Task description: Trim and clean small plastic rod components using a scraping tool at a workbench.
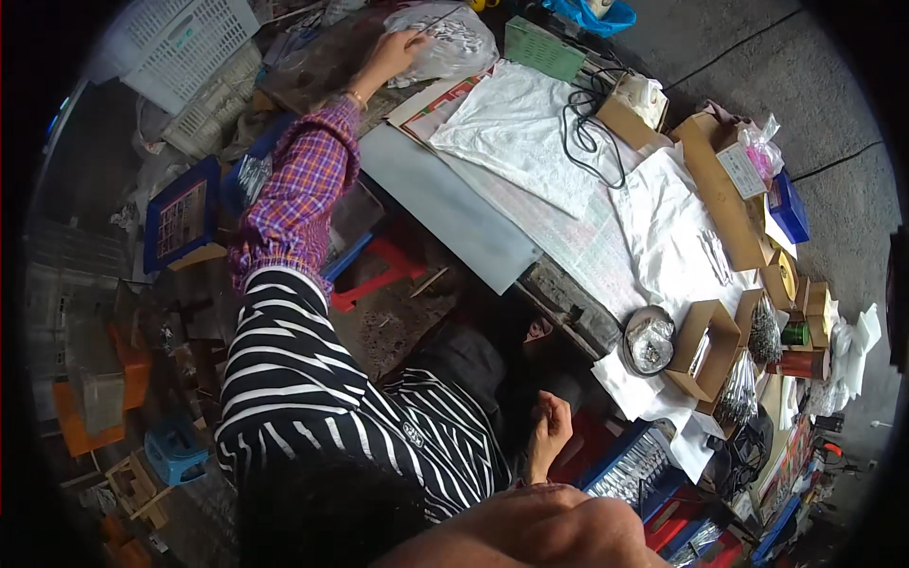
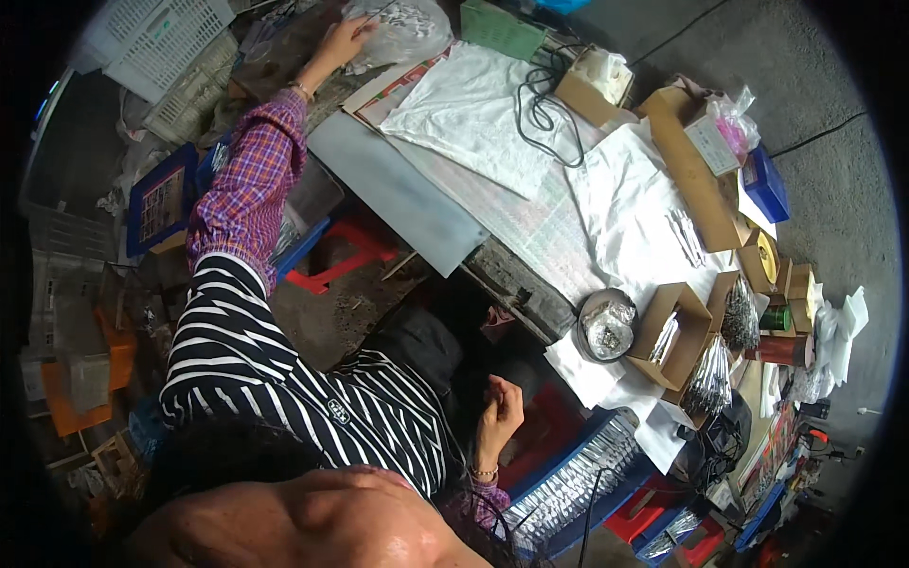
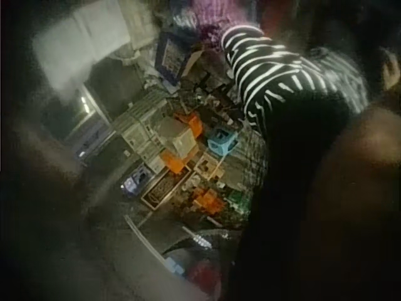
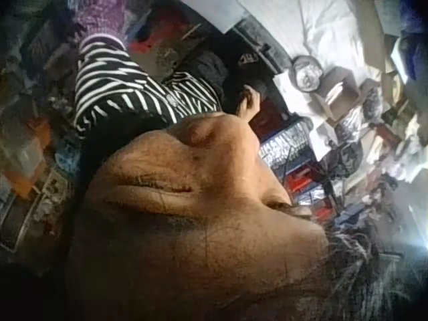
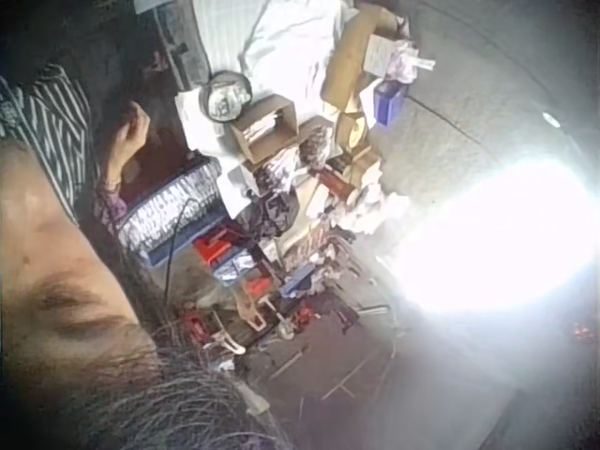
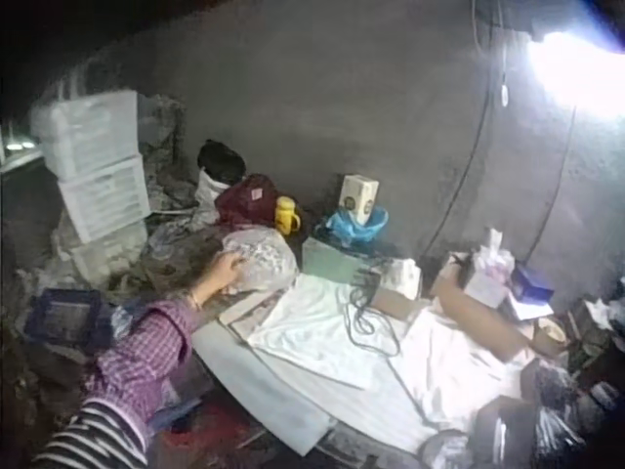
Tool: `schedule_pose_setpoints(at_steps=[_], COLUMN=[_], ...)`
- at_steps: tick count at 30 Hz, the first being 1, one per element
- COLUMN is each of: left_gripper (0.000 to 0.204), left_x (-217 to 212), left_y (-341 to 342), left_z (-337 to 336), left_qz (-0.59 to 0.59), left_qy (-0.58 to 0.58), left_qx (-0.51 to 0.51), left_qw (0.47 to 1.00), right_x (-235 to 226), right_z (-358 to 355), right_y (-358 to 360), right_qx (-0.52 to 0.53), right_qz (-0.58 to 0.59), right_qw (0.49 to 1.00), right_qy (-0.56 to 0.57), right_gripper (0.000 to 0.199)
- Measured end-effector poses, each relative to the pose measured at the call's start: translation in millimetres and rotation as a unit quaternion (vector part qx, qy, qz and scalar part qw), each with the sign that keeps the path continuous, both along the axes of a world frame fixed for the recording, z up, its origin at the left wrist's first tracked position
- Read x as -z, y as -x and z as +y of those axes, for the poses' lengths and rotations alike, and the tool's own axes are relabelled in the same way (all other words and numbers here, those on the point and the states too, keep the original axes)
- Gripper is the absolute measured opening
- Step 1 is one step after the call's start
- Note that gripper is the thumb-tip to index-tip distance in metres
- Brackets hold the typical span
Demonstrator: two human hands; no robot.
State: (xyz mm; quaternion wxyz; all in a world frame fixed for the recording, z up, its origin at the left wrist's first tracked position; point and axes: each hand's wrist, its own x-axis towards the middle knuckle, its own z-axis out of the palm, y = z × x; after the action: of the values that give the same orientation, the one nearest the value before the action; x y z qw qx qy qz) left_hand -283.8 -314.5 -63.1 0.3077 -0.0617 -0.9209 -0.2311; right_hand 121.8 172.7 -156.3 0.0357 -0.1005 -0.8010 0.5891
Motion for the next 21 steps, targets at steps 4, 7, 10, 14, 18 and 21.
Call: schedule_pose_setpoints(at_steps=[4,7,10,14,18,21], left_gripper=[0.022,0.022,0.024,0.028,0.036,0.037], left_x=[41.0,38.4,29.8,37.0,48.2,55.6], left_y=[-7.0,-17.9,-39.2,-39.5,-31.5,-31.4], left_z=[-7.7,17.8,12.2,15.4,9.1,-7.0], left_qz=[0.048,-0.019,-0.075,-0.095,-0.086,-0.032], left_qy=[0.006,0.017,0.019,0.015,0.022,0.053], left_qx=[0.048,0.016,-0.026,-0.014,-0.006,0.014], left_qw=[0.998,1.0,0.997,0.995,0.996,0.998], right_x=[8.2,4.7,-0.4,3.7,7.5,7.5], right_z=[3.7,6.9,5.1,6.7,8.5,7.3], right_y=[1.5,1.3,5.8,1.5,-2.4,0.7], right_qx=[-0.003,0.007,-0.016,-0.007,-0.016,-0.023], right_qz=[-0.004,-0.014,-0.018,0.007,0.02,0.011], right_qw=[1.0,1.0,1.0,1.0,0.999,1.0], right_qy=[-0.008,0.0,0.007,0.001,-0.024,0.003], right_gripper=[0.021,0.02,0.019,0.019,0.019,0.019])
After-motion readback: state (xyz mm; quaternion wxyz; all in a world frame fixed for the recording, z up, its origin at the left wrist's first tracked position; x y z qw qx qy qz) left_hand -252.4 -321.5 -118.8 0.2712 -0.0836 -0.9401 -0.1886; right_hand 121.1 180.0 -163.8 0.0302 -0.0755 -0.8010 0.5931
